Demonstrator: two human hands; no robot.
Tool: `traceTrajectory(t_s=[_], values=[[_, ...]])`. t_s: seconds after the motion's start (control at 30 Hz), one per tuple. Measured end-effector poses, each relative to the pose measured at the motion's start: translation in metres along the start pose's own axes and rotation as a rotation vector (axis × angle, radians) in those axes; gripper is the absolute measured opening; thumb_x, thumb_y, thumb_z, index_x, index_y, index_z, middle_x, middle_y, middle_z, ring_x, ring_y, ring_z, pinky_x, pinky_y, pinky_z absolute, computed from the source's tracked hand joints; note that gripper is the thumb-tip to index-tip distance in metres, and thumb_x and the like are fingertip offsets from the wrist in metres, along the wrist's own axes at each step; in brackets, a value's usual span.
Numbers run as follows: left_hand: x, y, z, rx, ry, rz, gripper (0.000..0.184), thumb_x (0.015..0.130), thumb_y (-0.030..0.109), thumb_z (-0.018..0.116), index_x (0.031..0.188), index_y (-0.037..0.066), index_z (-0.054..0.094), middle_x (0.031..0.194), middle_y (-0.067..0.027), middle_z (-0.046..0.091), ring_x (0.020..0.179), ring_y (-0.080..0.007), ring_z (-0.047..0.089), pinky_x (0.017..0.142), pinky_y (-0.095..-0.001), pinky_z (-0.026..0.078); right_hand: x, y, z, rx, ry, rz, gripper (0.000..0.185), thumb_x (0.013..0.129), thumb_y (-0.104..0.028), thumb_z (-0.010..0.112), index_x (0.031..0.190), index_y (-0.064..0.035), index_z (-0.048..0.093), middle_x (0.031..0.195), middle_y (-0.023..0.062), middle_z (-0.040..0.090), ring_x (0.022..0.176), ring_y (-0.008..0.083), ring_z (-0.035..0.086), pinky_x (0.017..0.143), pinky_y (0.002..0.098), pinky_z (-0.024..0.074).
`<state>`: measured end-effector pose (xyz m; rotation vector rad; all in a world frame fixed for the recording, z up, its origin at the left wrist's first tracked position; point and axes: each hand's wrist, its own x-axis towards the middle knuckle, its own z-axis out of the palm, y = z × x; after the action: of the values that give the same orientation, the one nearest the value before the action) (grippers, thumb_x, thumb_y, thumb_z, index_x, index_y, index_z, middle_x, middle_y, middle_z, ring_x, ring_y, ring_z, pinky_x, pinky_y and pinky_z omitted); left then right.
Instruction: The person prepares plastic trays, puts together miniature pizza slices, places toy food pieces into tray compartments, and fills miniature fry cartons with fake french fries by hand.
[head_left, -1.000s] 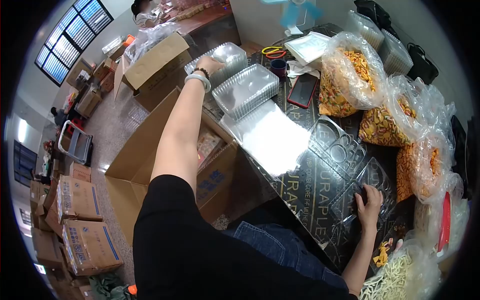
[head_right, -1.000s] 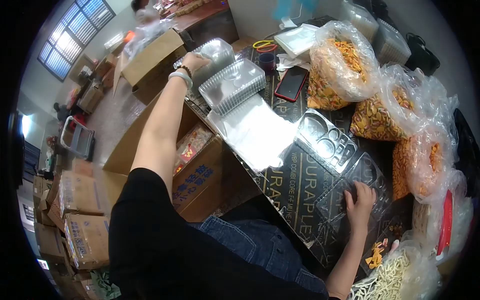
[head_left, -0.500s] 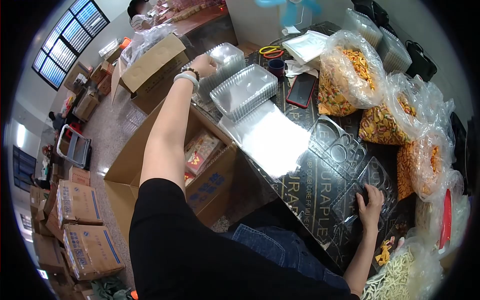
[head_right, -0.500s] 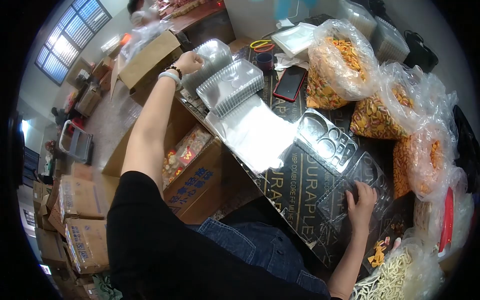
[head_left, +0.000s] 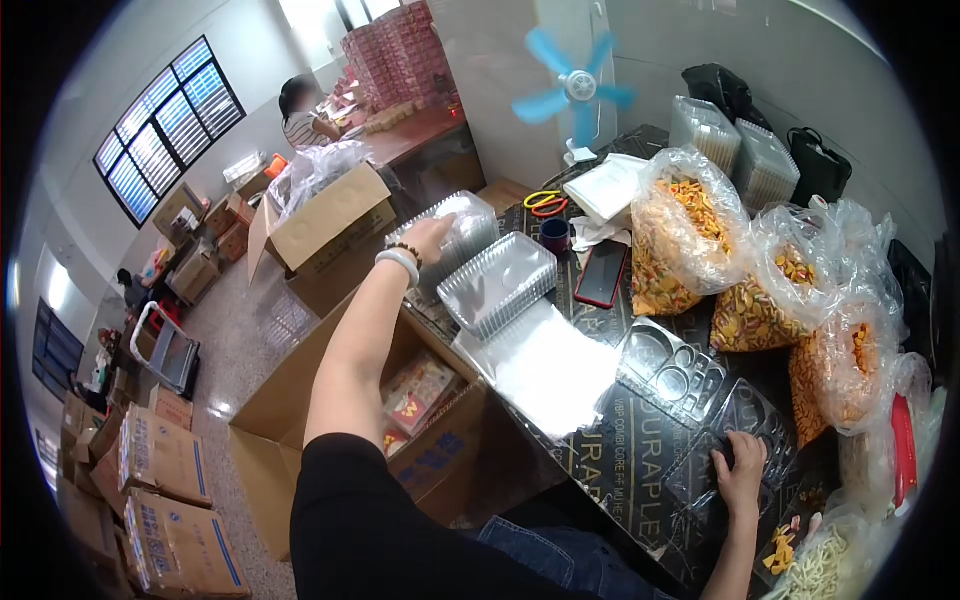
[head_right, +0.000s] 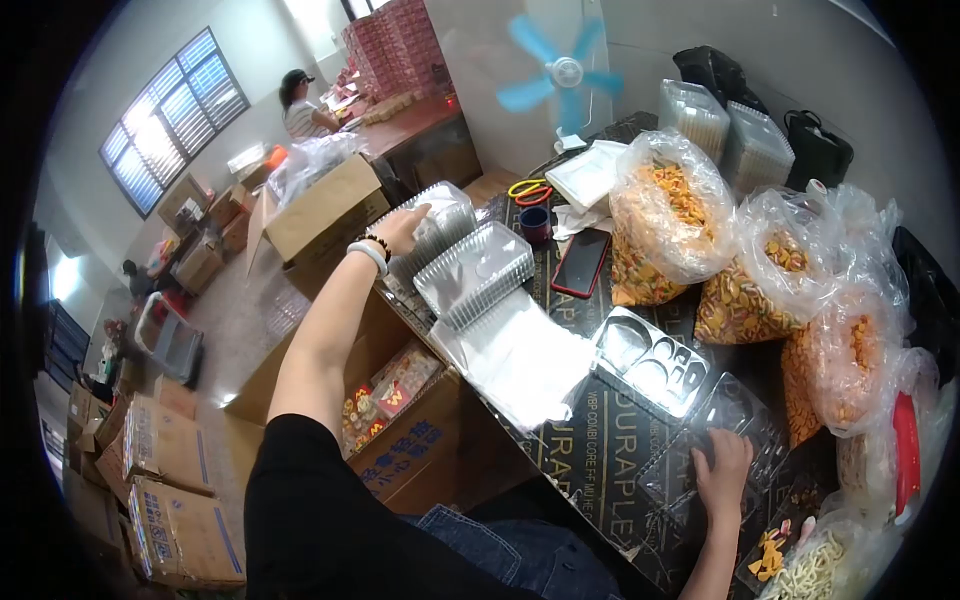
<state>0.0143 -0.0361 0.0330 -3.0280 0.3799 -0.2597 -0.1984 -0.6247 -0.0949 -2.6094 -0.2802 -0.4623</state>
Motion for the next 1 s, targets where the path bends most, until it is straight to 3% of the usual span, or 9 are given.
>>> traceTrajectory(t_s=[0.13, 0.23, 0.3, 0.37, 0.63, 0.8, 0.9, 0.93, 1.0], values=[[-0.008, 0.005, -0.012, 0.071, 0.209, -0.112, 0.072, 0.07, -0.003, 0.051, 0.137, 0.008, 0.027, 0.087, -0.0235, 0.061, 0.082, -0.0386, 0.06, 0.07, -0.0443, 0.047, -0.002, 0.003, -0.001, 0.003, -0.01, -0.01, 0.037, 0.069, -0.01, 0.069, 0.103, -0.0029, 0.055, 0.102, 0.0133, 0.057, 0.101, 0.0313, 0.05, 0.097, 0.0444, 0.0316], [-0.008, 0.006, -0.028, 0.081, 0.537, -0.304, 0.032, 0.074, -0.003, 0.05, 0.104, 0.001, 0.059, 0.073, -0.023, 0.061, 0.072, -0.0405, 0.06, 0.066, -0.0456, 0.048, -0.002, 0.004, 0.0, 0.017, -0.011, -0.012, 0.038, 0.069, -0.011, 0.069, 0.104, -0.0033, 0.055, 0.103, 0.0131, 0.057, 0.102, 0.0312, 0.05, 0.097, 0.0437, 0.0315], [-0.013, 0.023, -0.035, -0.384, 0.794, -0.298, 0.01, 0.08, 0.008, 0.06, 0.081, -0.002, 0.061, 0.067, -0.0154, 0.063, 0.063, -0.0271, 0.063, 0.056, -0.0374, 0.049, -0.006, 0.006, 0.0, 0.02, -0.007, -0.027, 0.039, 0.07, -0.012, 0.07, 0.105, -0.0035, 0.055, 0.103, 0.0126, 0.057, 0.102, 0.0311, 0.05, 0.097, 0.043, 0.0316], [-0.019, 0.056, -0.044, -1.135, 0.757, -0.417, 0.015, 0.083, 0.012, 0.065, 0.08, -0.002, 0.06, 0.069, -0.0076, 0.064, 0.063, -0.0127, 0.063, 0.052, -0.0241, 0.05, -0.007, 0.008, 0.0, 0.007, -0.022, -0.029, 0.039, 0.07, -0.012, 0.07, 0.105, -0.0036, 0.055, 0.104, 0.0125, 0.057, 0.102, 0.031, 0.05, 0.098, 0.0432, 0.0314], [-0.07, 0.228, -0.023, -1.991, 0.294, -0.161, 0.014, 0.091, 0.012, 0.053, 0.095, -0.001, 0.055, 0.094, -0.0172, 0.064, 0.088, -0.0258, 0.064, 0.072, -0.0322, 0.056, 0.011, -0.021, -0.015, -0.068, 0.215, -0.096, 0.052, 0.073, -0.019, 0.071, 0.118, -0.0013, 0.051, 0.123, 0.0144, 0.051, 0.114, 0.0292, 0.048, 0.1, 0.0444, 0.03], [-0.107, 0.336, -0.008, -2.268, -0.07, -0.175, 0.019, 0.088, 0.006, 0.056, 0.103, -0.002, 0.047, 0.092, -0.0175, 0.063, 0.085, -0.0289, 0.065, 0.074, -0.0342, 0.056, 0.039, -0.097, -0.011, 1.268, 0.052, 0.336, 0.052, 0.087, -0.017, 0.06, 0.131, 0.0007, 0.039, 0.105, 0.0129, 0.06, 0.087, 0.0134, 0.059, 0.071, 0.0235, 0.046], [-0.14, 0.365, 0.006, -1.822, -0.075, -0.143, 0.069, 0.086, 0.007, 0.06, 0.137, 0.004, 0.013, 0.13, -0.0263, 0.039, 0.1, -0.0292, 0.06, 0.075, -0.028, 0.054, 0.043, -0.096, -0.012, 1.266, -0.213, 0.442, 0.051, 0.088, -0.015, 0.058, 0.131, 0.0036, 0.038, 0.084, 0.0064, 0.062, 0.06, 0.0084, 0.056, 0.054, 0.0211, 0.0443], [-0.149, 0.369, 0.018, -1.576, 0.077, -0.065, 0.077, 0.083, 0.015, 0.064, 0.14, 0.005, 0.014, 0.141, -0.0288, 0.016, 0.121, -0.0361, 0.042, 0.09, -0.0379, 0.046, 0.044, -0.091, -0.005, 1.179, -0.28, 0.41, 0.05, 0.088, -0.016, 0.059, 0.129, 0.0039, 0.041, 0.076, 0.0043, 0.06, 0.055, 0.007, 0.053, 0.049, 0.02, 0.0427], [-0.156, 0.355, 0.037, -0.578, 0.368, 0.215, 0.078, 0.075, 0.023, 0.071, 0.138, 0.006, 0.028, 0.138, -0.0361, 0.014, 0.129, -0.0479, 0.019, 0.1, -0.0511, 0.031, 0.05, -0.078, 0.012, 1.021, -0.499, 0.311, 0.05, 0.087, -0.018, 0.061, 0.127, 0.0049, 0.043, 0.075, 0.0037, 0.059, 0.054, 0.007, 0.053, 0.049, 0.0204, 0.0419]])
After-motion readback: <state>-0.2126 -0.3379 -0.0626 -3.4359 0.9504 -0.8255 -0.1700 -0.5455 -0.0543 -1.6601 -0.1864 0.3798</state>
